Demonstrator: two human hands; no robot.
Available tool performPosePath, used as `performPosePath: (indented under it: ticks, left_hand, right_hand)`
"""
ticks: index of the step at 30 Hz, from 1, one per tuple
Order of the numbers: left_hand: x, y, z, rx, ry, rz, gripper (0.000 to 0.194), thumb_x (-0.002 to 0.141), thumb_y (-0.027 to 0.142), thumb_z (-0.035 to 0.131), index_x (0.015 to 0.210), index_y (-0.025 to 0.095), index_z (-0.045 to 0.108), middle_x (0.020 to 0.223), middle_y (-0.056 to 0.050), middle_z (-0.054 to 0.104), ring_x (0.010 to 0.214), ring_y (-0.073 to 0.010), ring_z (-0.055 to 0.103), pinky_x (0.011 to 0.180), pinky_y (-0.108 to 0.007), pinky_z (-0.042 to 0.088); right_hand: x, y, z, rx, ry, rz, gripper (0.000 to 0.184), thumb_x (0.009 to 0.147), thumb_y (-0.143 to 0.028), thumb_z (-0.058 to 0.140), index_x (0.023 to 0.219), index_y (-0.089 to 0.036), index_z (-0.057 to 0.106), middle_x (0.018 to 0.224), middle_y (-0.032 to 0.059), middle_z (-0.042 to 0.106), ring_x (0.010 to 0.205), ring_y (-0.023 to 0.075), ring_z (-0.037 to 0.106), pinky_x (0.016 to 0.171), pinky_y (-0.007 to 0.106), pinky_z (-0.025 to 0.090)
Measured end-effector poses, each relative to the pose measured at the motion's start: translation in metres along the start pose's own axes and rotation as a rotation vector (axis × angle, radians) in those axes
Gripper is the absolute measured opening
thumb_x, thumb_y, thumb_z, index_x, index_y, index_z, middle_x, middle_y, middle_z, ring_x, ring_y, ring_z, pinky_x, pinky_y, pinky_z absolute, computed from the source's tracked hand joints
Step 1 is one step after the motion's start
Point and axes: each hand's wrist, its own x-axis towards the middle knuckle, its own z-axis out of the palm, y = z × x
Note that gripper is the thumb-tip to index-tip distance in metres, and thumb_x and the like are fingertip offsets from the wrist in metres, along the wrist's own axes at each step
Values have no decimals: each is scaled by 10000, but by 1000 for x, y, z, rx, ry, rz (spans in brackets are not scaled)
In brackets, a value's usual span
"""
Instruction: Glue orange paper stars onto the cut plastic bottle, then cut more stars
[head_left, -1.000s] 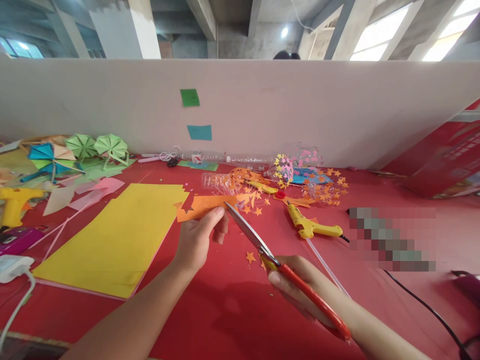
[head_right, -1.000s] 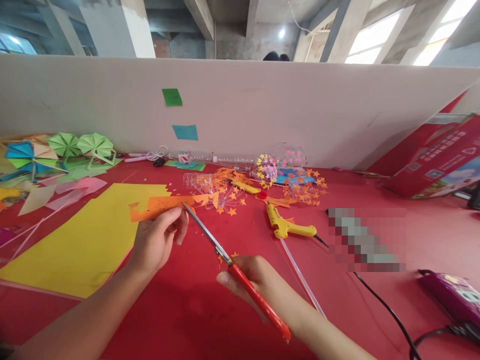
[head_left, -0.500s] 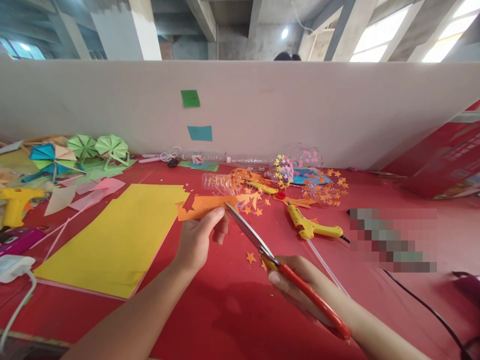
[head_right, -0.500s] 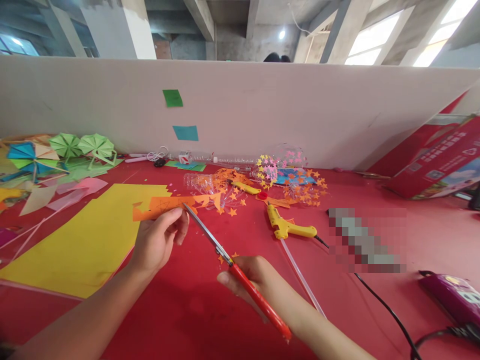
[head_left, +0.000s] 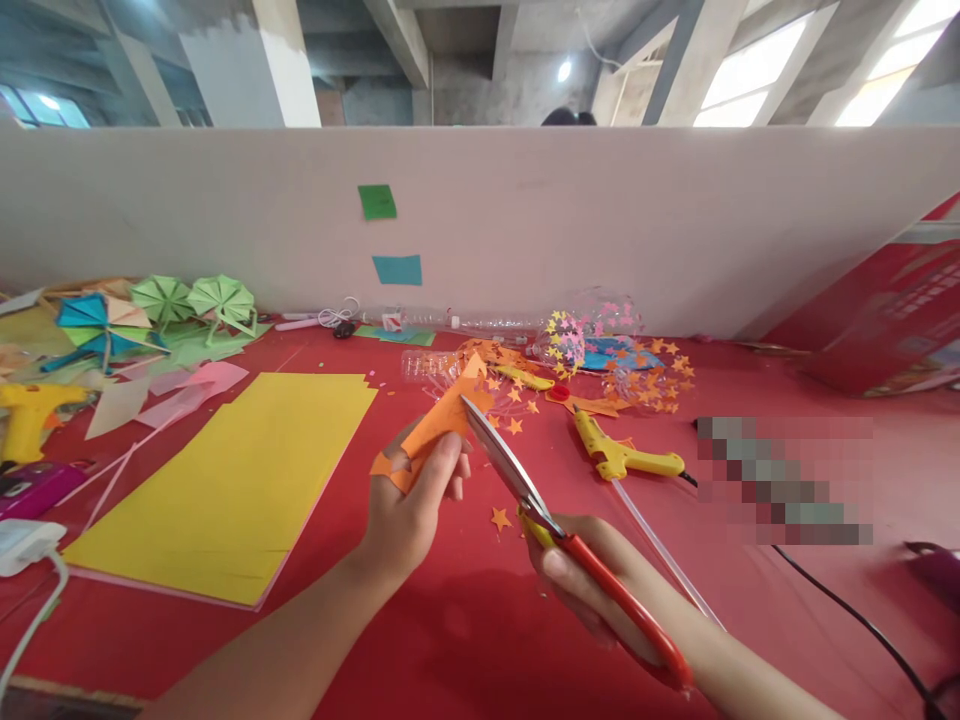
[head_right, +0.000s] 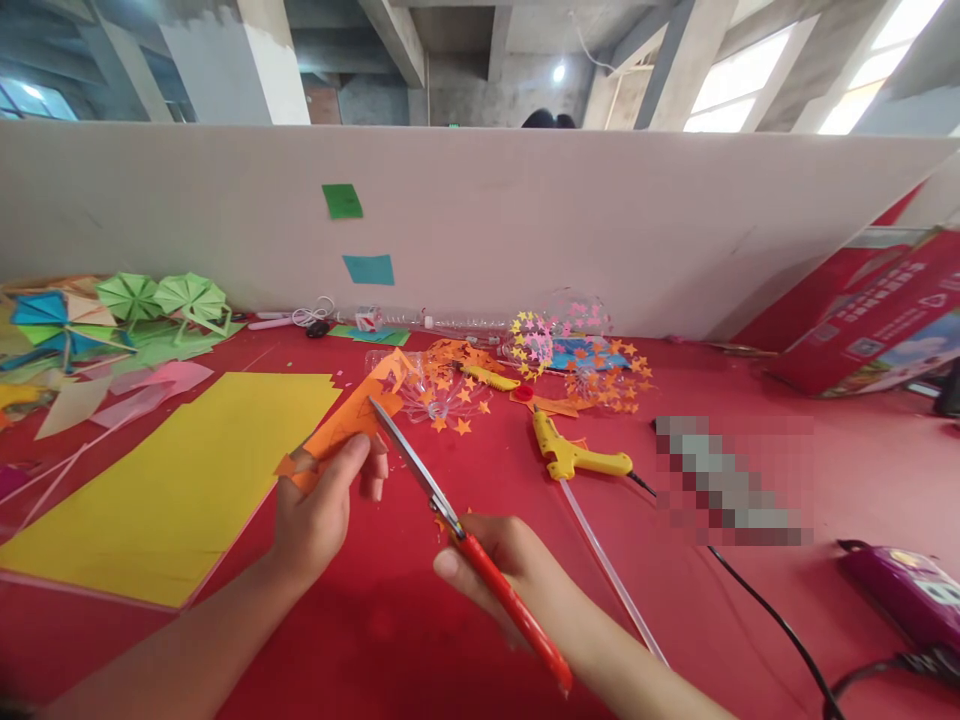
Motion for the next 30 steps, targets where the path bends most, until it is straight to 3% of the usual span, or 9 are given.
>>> performPosePath:
  ticks: [6, 16, 30]
  left_hand:
    - [-10, -1, 8, 24, -38, -32, 389, 901, 448, 495, 637, 170, 562, 576, 13, 549, 516, -81, 519, 501, -202, 444]
    - [-12, -1, 15, 29, -2, -72, 389, 886, 474, 497, 649, 172, 560, 565, 12, 555, 503, -94, 535, 492, -212, 439]
    - [-12, -1, 18, 0, 4, -120, 361, 874, 454, 514, 652, 174, 566, 552, 13, 557, 497, -97, 532, 489, -214, 436]
  right_hand:
    - [1, 2, 7, -30, 16, -100, 595, 795, -787, 399, 623, -224, 316, 476, -75, 343, 443, 76, 275, 451, 245, 216]
    - [0, 4, 10, -32, 43, -138, 588, 807, -779, 391, 628, -222, 331, 509, -67, 349, 473, 88, 291, 466, 244, 238]
    - [2, 9, 13, -37, 92, -73, 535, 857, -709, 395, 641, -224, 328, 448, -79, 349, 416, 77, 296, 436, 236, 232]
